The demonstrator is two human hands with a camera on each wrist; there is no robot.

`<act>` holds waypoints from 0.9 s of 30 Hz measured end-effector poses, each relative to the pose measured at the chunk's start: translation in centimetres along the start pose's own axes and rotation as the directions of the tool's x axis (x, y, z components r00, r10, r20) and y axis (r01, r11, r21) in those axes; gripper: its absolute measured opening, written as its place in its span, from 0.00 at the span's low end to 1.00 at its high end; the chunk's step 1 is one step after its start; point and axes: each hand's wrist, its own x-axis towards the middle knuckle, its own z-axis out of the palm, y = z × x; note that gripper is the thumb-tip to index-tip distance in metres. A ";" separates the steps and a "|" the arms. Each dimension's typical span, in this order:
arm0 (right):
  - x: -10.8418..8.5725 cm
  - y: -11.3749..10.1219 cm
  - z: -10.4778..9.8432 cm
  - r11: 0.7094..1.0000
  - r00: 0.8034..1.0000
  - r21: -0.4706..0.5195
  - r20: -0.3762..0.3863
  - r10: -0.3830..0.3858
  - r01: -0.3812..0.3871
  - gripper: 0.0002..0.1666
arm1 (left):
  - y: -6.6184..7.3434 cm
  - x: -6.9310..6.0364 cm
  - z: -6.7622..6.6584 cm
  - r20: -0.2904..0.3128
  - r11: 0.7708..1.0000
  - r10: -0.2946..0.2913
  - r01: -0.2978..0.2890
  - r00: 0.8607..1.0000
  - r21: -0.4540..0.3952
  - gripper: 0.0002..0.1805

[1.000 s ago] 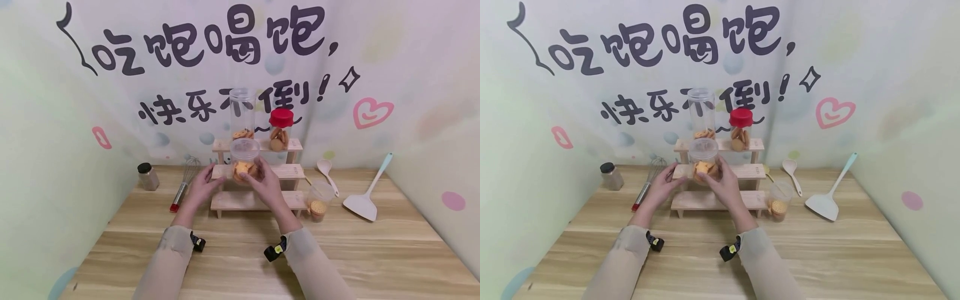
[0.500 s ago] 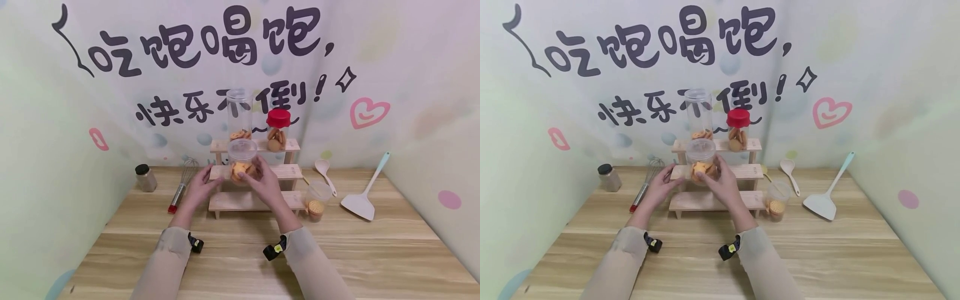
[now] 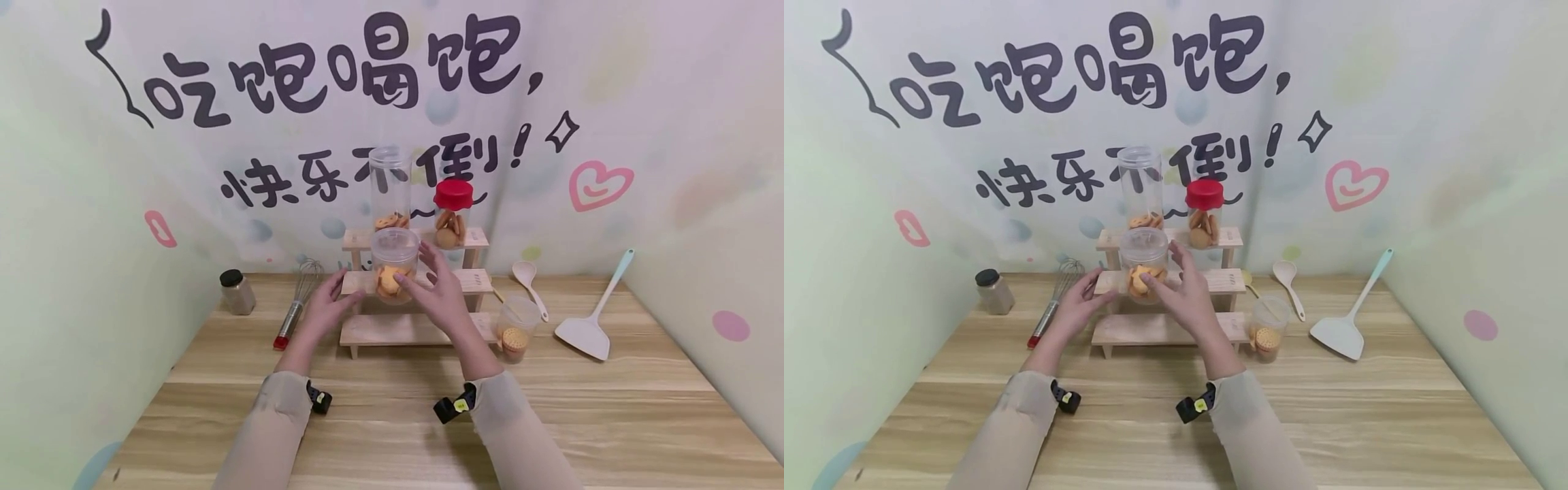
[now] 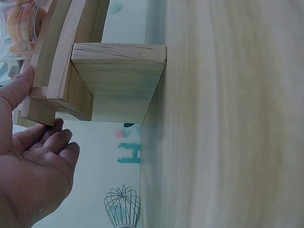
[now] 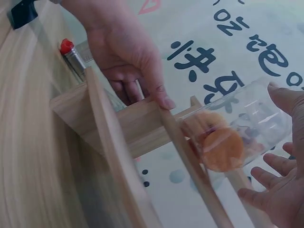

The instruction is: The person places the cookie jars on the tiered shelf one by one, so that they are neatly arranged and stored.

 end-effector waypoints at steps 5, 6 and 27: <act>-0.3 -0.7 -1.0 0.999 0.999 -0.013 -0.005 -0.044 0.044 0.51 | -0.2 -0.1 0.1 0.003 1.000 -0.008 0.008 1.000 0.003 0.47; -0.5 -0.8 -1.3 0.999 0.999 -0.017 -0.005 -0.051 0.051 0.50 | -0.2 -0.1 0.1 0.005 1.000 -0.010 0.010 1.000 0.004 0.47; -7.5 6.5 -16.4 0.940 0.997 -0.339 -0.047 -0.060 0.041 0.38 | -0.1 0.0 -0.1 0.004 1.000 -0.023 0.023 1.000 0.009 0.49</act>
